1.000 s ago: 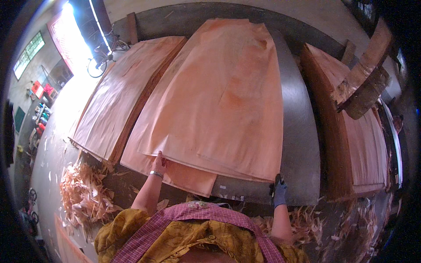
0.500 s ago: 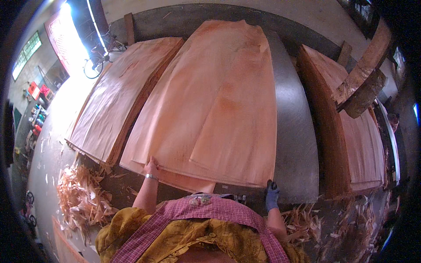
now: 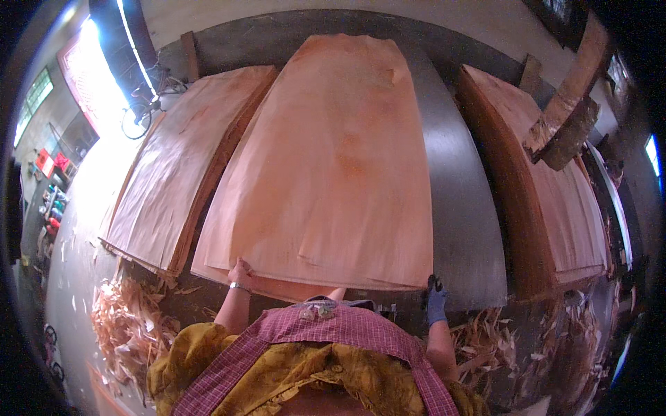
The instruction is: The person handles large sheets of thin wood veneer on a metal table, using a small handheld blade to trim edges and then stacking the sheets into piles.
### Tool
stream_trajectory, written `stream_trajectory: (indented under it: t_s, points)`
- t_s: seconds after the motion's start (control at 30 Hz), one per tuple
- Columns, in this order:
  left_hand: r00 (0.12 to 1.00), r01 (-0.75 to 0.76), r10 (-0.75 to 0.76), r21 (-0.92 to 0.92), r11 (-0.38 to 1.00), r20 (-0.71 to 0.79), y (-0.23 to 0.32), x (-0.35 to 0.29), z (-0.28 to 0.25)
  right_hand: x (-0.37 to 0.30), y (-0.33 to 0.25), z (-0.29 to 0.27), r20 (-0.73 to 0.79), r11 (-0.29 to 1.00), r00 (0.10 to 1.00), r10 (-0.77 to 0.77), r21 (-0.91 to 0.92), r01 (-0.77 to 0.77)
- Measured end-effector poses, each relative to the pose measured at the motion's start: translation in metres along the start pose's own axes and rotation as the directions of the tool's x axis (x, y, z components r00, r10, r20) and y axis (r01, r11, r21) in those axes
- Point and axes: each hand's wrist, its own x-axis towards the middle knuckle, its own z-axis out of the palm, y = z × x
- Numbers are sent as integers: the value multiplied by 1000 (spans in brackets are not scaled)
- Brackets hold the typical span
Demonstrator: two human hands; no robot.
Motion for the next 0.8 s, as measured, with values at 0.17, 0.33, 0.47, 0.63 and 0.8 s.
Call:
stream_trajectory:
  t_s: [0.17, 0.33, 0.47, 0.63, 0.8]
  points:
    - [996, 67, -60, 111, 992, -63, -22, 2, 4, -48, 10, -41, -1, 840, 986, -168, -523, 143]
    - [985, 76, -45, 184, 980, -164, -15, -2, -5, -107, 5, -37, 34, 806, 999, 24, -592, 1]
    - [998, 58, -51, 169, 984, -46, -25, -12, 7, -74, 27, -29, 58, 850, 997, -51, -522, 74]
    - [999, 20, -13, 171, 985, -42, -28, -11, -3, -97, 2, -39, 36, 776, 998, -48, -628, 60]
    - [999, -17, 10, 138, 990, 53, -31, -6, -11, -146, -61, -34, 96, 706, 995, 23, -707, 52]
